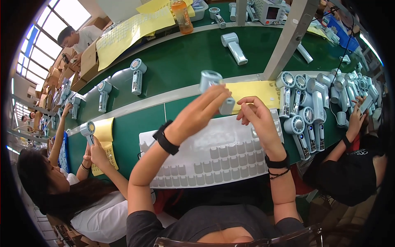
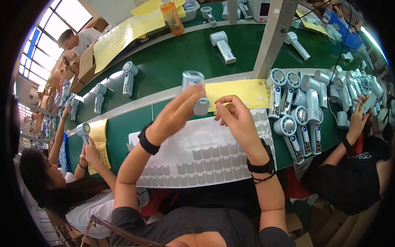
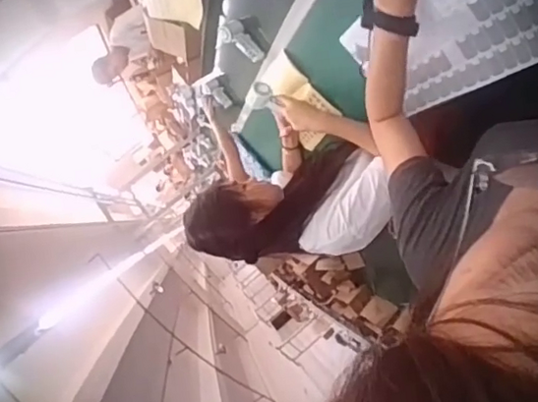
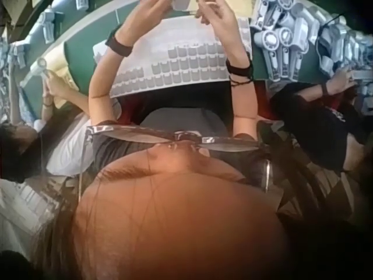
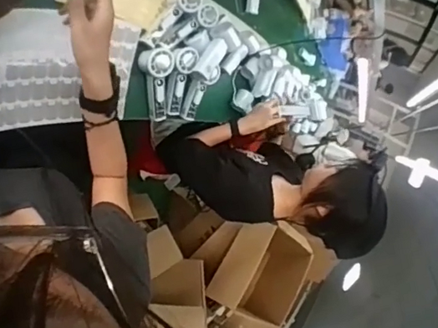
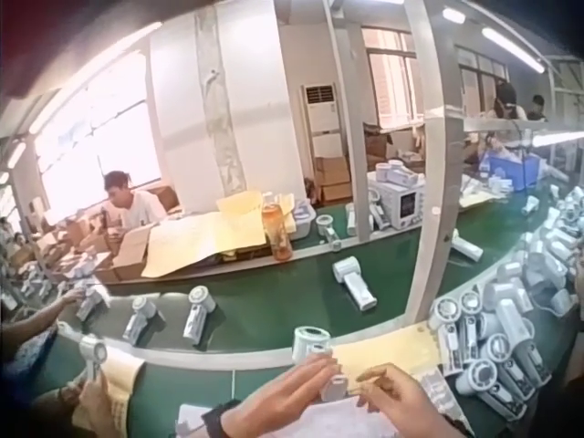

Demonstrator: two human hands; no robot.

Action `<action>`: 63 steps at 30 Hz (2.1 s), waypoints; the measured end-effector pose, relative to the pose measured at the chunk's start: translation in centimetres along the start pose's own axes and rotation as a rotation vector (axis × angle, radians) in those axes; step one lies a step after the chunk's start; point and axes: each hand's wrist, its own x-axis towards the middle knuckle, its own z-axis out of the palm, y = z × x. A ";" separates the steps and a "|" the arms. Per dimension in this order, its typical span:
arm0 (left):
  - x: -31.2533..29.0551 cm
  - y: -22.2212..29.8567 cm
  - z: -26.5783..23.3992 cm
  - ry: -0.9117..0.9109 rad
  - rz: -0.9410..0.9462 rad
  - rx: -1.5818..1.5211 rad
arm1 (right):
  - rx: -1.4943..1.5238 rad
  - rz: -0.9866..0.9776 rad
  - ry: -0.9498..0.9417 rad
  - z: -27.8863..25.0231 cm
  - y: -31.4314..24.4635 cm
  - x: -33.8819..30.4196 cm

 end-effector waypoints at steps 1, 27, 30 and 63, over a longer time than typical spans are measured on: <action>0.3 -1.3 -0.4 -0.002 -0.008 0.000 | -0.210 -0.044 0.064 0.4 0.5 -0.6; -9.9 -15.2 -3.8 0.058 -1.156 0.779 | -1.075 -0.632 0.194 5.6 9.2 -6.0; -9.6 -15.3 -3.9 0.106 -0.965 0.747 | -1.098 -0.650 0.196 5.6 9.1 -6.2; -2.7 3.0 1.3 0.296 -0.187 0.118 | -0.178 -0.262 0.120 4.4 -0.8 -0.1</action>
